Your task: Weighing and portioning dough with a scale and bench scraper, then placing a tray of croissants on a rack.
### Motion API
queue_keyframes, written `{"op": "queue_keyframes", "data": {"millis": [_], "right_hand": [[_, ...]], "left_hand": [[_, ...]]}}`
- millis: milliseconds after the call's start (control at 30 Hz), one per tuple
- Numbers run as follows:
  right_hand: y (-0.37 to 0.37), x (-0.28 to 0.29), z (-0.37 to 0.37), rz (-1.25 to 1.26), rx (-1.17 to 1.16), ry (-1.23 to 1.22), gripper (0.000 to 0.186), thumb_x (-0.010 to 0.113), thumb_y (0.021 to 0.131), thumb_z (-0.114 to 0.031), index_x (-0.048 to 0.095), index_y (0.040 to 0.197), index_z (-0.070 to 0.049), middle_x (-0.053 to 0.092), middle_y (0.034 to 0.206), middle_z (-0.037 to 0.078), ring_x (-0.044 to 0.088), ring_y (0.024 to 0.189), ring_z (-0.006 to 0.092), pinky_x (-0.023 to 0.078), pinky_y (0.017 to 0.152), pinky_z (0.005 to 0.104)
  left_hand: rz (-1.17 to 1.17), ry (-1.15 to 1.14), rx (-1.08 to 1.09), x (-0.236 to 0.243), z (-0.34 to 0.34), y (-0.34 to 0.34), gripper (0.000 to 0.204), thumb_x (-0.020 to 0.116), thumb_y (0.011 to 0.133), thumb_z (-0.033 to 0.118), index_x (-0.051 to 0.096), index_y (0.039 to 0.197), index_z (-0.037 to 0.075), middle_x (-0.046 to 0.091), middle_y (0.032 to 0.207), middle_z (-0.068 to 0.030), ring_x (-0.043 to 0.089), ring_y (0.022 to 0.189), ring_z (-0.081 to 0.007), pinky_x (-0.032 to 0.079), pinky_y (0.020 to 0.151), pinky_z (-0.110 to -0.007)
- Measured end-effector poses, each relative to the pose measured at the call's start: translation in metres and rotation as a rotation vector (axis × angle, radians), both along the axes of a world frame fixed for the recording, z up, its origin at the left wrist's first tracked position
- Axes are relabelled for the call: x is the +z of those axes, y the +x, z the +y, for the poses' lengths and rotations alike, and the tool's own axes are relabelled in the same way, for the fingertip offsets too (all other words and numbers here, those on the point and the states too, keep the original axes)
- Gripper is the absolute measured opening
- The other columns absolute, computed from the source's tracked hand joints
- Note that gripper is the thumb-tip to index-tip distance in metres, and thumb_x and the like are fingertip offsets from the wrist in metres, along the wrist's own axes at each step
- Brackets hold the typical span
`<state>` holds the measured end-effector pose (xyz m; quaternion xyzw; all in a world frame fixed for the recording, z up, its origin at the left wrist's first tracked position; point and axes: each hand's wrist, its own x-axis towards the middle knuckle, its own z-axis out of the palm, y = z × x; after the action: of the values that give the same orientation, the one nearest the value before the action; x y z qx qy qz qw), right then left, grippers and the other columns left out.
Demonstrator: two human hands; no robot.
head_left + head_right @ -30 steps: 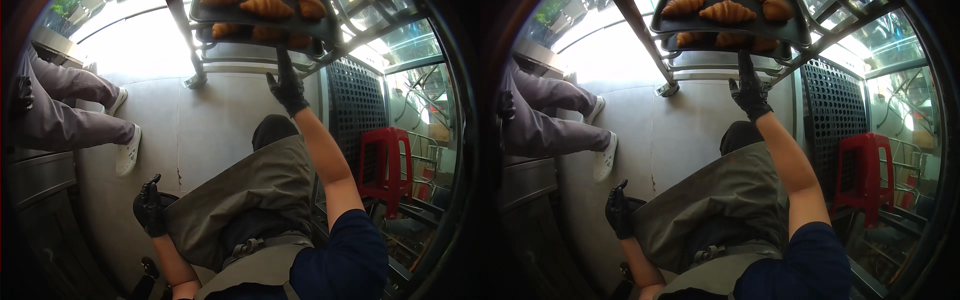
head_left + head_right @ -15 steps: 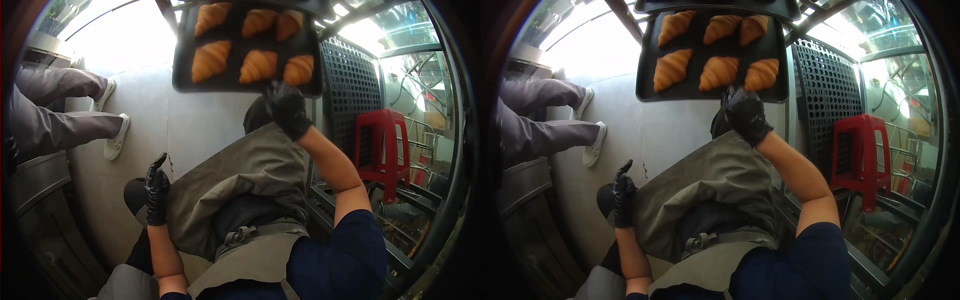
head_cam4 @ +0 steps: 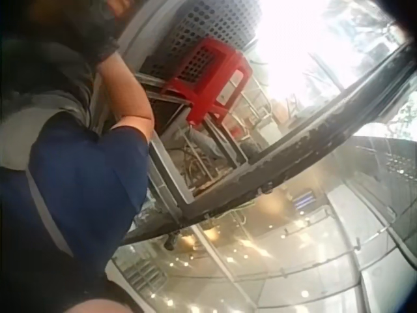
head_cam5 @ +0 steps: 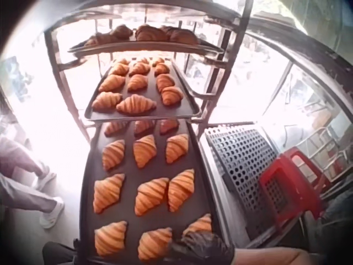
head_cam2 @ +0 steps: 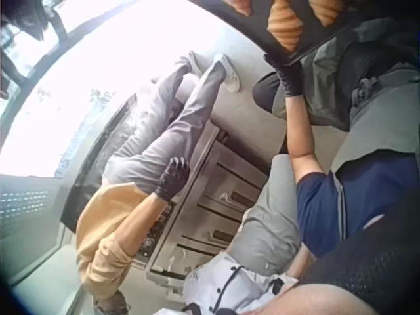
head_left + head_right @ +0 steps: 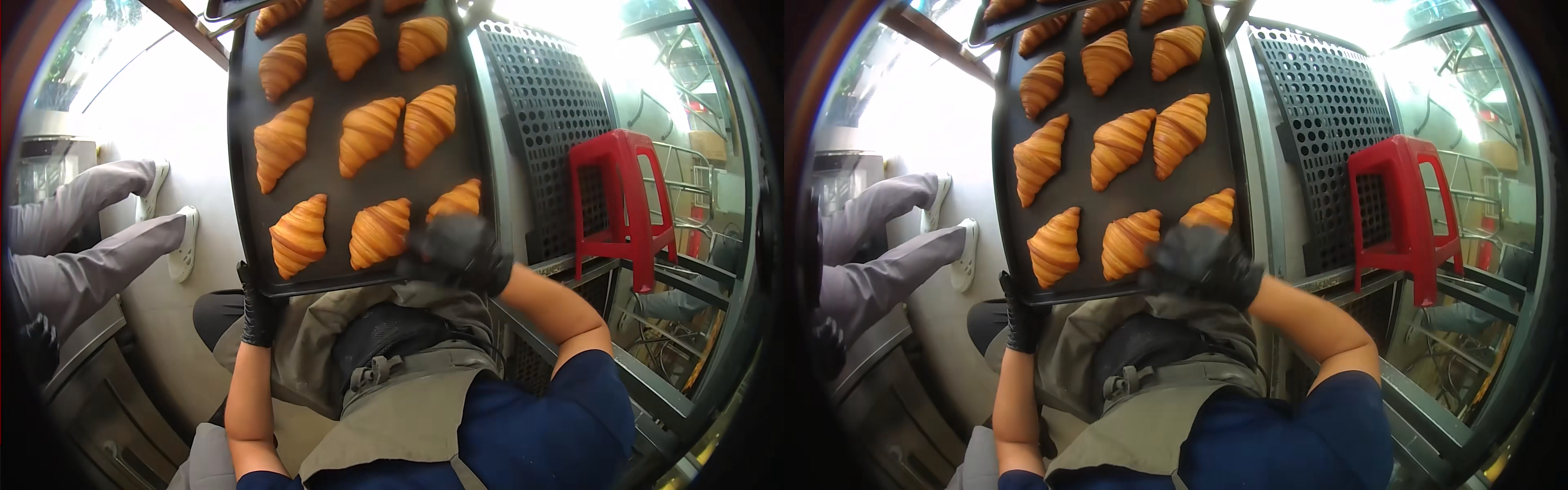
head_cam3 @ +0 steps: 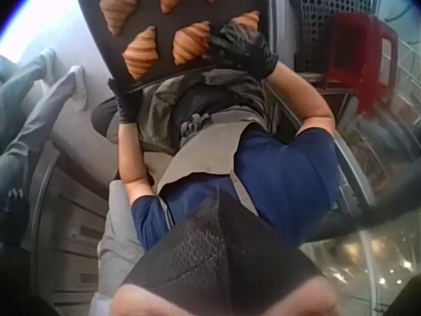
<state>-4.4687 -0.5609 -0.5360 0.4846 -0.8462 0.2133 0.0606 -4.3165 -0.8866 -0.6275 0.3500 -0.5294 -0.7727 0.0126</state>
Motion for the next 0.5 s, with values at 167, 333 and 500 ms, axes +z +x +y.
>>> {"op": "queue_keyframes", "data": {"millis": [167, 333, 500], "right_hand": [[-0.105, 0.01, 0.025, -0.087, -0.3, -0.349, 0.08, 0.084, 0.073, -0.038, 0.052, 0.14, -0.008, 0.058, 0.132, 0.016, 0.057, 0.119, 0.0353, 0.045, 0.105, 0.0456], [-0.134, 0.003, 0.024, -0.027, -0.165, -0.033, 0.097, 0.084, 0.068, -0.043, 0.042, 0.151, -0.014, 0.056, 0.14, 0.01, 0.046, 0.136, 0.0359, 0.026, 0.12, 0.0488], [-0.141, -0.001, 0.021, -0.048, -0.147, 0.016, 0.093, 0.081, 0.07, -0.043, 0.043, 0.15, -0.015, 0.056, 0.142, 0.007, 0.046, 0.137, 0.0344, 0.026, 0.12, 0.0491]], "left_hand": [[-0.104, 0.363, 0.224, 0.03, 0.008, -0.023, 0.073, 0.038, 0.098, 0.071, 0.056, 0.13, 0.007, 0.062, 0.113, -0.007, 0.058, 0.093, -0.021, 0.047, 0.092, -0.035], [-0.147, 0.345, 0.169, 0.009, -0.02, 0.005, 0.071, 0.037, 0.096, 0.075, 0.064, 0.109, 0.011, 0.064, 0.092, 0.0003, 0.055, 0.074, -0.0118, 0.043, 0.07, -0.026], [-0.169, 0.299, 0.079, 0.004, -0.033, 0.018, 0.069, 0.037, 0.093, 0.08, 0.066, 0.088, 0.017, 0.059, 0.071, 0.0069, 0.046, 0.056, -0.0051, 0.035, 0.051, -0.02]]}}
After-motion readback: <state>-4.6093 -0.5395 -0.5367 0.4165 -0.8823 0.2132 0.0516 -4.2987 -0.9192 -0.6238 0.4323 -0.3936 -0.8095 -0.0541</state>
